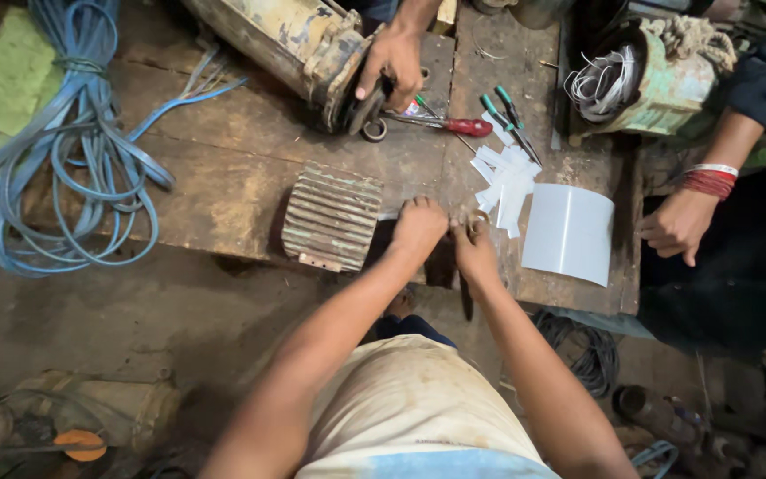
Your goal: The person cuts strips of white insulation tape using scissors and applies them to the grooves of a cylindrical motor component. They repeat this process, peeling backing and pressing the tape into place.
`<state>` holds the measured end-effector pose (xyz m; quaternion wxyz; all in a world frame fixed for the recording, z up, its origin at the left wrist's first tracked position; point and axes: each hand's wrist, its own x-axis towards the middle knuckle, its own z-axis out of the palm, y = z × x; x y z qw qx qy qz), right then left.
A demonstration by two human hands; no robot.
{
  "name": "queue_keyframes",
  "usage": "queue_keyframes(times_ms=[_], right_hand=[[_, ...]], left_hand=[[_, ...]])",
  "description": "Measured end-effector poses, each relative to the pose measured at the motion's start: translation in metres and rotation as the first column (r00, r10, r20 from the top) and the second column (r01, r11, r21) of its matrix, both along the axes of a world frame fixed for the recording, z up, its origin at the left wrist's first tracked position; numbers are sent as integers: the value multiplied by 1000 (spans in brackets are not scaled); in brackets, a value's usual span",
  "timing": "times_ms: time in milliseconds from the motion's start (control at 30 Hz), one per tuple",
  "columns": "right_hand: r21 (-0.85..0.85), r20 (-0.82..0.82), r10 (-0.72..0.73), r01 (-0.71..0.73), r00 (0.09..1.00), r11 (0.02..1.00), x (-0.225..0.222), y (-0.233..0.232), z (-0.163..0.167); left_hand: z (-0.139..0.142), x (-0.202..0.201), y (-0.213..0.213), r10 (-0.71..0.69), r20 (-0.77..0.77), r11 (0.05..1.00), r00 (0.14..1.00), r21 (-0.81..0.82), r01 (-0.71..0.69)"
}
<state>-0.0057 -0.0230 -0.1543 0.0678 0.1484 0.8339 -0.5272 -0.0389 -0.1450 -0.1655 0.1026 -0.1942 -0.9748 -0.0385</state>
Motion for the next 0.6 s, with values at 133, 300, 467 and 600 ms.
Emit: queue_keyframes(times_ms=[133,300,467,600], right_hand=[[476,-227,282,-147,932,867,-18,-2,-4],[577,-164,463,-296,871,762,-28,-10,-8],[728,-69,592,-365,803,580,-25,-15,-14],[636,29,545,-436,838,637,-54,-9,-9]], left_hand=[[-22,23,-7,-31,165,999,986,15,29],[-30,54,-30,22,-4,988,1000,152,-21],[-33,57,-34,40,144,987,989,147,-61],[-42,57,-35,46,116,990,992,125,-60]])
